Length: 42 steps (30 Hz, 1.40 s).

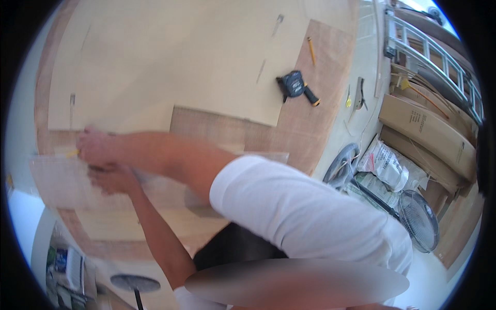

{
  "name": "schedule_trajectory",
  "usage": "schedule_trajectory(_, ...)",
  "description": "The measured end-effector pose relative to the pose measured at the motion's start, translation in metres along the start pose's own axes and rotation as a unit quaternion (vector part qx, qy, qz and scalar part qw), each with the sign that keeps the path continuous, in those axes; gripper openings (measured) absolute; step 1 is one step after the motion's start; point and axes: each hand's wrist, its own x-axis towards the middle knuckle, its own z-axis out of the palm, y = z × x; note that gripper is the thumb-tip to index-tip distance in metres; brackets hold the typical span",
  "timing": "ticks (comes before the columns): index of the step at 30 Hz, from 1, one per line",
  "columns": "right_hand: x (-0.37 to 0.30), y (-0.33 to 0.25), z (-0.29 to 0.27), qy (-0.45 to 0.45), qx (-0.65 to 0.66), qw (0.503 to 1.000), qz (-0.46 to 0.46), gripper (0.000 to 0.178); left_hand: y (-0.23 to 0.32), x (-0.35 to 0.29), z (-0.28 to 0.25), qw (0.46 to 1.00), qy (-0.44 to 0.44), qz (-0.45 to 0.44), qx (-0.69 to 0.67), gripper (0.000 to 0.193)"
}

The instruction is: The person measures and marks a laminate flooring plank using a tape measure and pencil, then cuts it with a utility knife. The person repeats this process for another plank, measuring, marking, and cutting to size.

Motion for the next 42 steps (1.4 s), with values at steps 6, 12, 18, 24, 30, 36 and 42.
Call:
schedule_trajectory(6,-0.109,0.038,-0.096,0.099,0.226,0.967,0.059,0.045,-0.003,0.000,-0.005,1.000,-0.007,0.002,-0.022,0.064)
schedule_trajectory(12,-0.310,0.191,-0.207,0.187,0.069,0.917,0.345,0.043,0.001,0.003,0.001,1.000,0.016,-0.008,-0.023,0.058)
schedule_trajectory(18,-0.448,0.161,-0.304,0.203,-0.020,0.829,0.520,0.047,0.005,0.002,-0.004,0.999,0.011,-0.029,-0.034,0.060)
schedule_trajectory(24,-0.415,0.070,-0.222,0.024,-0.032,0.967,0.251,0.073,-0.002,-0.003,-0.001,0.998,-0.035,-0.047,-0.024,0.061)
schedule_trajectory(30,-0.300,0.095,-0.128,0.098,-0.085,0.968,0.214,0.050,0.007,-0.003,-0.002,0.994,-0.091,-0.058,0.000,0.060)
schedule_trajectory(36,-0.284,0.088,-0.154,0.066,-0.124,0.978,0.158,0.053,0.012,-0.003,-0.020,0.997,-0.036,-0.058,-0.046,0.060)
schedule_trajectory(42,-0.298,0.096,-0.155,0.098,-0.020,0.978,0.183,0.042,0.013,0.001,-0.018,0.998,-0.017,-0.027,-0.046,0.059)
